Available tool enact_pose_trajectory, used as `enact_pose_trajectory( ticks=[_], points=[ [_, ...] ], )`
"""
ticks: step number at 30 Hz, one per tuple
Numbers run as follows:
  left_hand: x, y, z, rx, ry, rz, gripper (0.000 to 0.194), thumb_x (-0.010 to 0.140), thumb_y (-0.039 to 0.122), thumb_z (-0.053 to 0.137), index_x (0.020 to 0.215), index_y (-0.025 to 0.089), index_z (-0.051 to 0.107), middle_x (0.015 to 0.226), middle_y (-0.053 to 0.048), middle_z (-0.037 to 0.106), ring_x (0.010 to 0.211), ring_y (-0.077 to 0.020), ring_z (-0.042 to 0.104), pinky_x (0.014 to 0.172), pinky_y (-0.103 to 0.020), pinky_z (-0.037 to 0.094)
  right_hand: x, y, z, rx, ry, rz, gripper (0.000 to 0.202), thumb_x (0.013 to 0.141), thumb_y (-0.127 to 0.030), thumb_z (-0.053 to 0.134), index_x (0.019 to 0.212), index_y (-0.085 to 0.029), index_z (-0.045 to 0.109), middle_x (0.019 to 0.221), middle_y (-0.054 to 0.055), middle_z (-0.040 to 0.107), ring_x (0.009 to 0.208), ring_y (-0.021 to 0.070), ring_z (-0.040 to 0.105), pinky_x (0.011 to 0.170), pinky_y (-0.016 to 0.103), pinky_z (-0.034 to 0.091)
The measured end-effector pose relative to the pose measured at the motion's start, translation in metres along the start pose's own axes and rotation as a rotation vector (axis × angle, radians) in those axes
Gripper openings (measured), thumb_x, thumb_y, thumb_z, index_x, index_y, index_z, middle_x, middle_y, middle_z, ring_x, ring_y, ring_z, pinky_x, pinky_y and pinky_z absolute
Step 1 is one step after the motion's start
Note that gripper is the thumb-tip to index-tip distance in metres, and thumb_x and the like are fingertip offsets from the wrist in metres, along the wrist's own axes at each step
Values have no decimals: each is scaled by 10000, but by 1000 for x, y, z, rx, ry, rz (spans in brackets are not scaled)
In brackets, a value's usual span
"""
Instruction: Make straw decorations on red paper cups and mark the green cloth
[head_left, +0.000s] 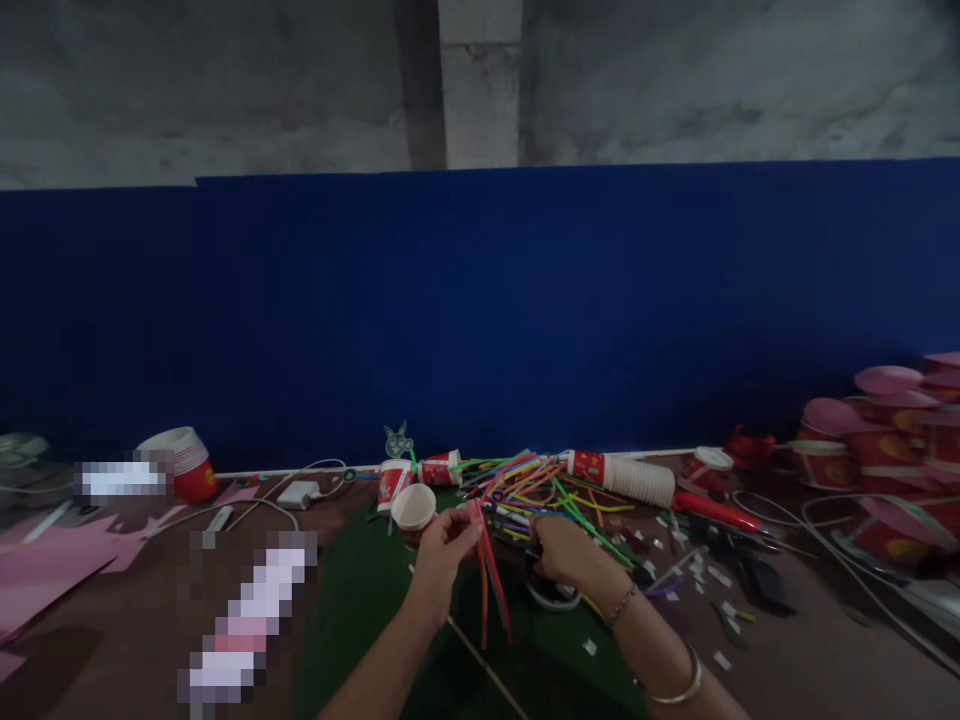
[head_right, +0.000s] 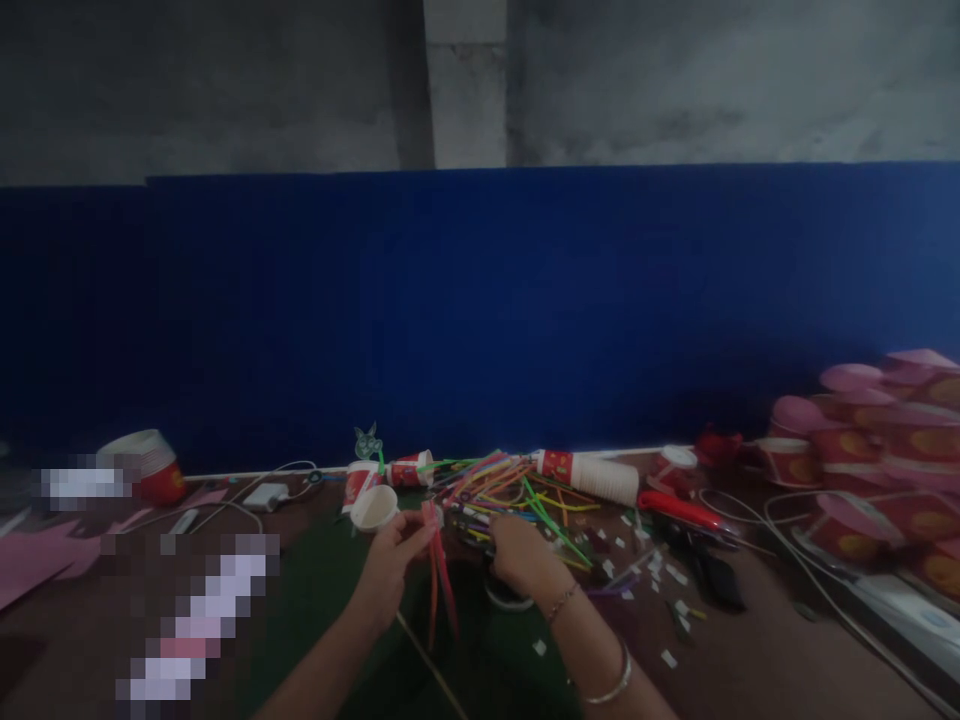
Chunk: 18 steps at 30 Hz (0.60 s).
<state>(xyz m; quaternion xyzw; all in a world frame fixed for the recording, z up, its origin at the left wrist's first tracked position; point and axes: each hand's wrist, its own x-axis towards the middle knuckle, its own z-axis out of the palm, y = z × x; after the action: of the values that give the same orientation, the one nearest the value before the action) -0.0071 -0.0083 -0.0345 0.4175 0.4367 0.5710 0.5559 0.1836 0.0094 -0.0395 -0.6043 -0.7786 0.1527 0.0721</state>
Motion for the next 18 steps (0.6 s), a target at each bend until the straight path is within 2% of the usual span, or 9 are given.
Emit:
enact_pose_trajectory(
  ticks=[3,6,9,14,18],
  points=[
    [0,1,2,66,-4,28,310,559,341,783,751,150,634,639,11,631,593,-118,564,549,-210,432,1,3,-2,24,-20,-27,359,631,-124,583,987,-157,619,991,91,635,914,218,580,745,253,370],
    [0,0,1,96,-22,39,318,557,364,781,741,153,630,627,17,625,583,-116,551,542,-210,416,1,3,-1,-29,33,-32,337,653,-123,566,985,-146,623,1020,112,631,965,239,565,774,269,362],
    [1,-3,0,104,-44,49,316,569,368,776,749,154,630,639,17,625,590,-118,548,546,-210,411,3,2,2,-42,44,1,317,666,-141,569,979,-141,616,964,115,651,895,232,590,722,272,369],
    [1,-5,-1,117,-93,46,299,605,352,764,788,154,635,679,0,646,626,-131,564,568,-216,412,6,4,-3,90,-52,-3,343,606,-156,630,948,-183,629,874,59,680,771,192,611,623,237,373],
    [-2,-2,1,139,-89,54,284,595,350,766,760,156,640,665,-2,645,623,-142,566,563,-225,411,0,1,-11,1,39,-8,369,636,-183,614,1005,-180,631,941,99,681,850,242,622,679,279,387]
  ],
)
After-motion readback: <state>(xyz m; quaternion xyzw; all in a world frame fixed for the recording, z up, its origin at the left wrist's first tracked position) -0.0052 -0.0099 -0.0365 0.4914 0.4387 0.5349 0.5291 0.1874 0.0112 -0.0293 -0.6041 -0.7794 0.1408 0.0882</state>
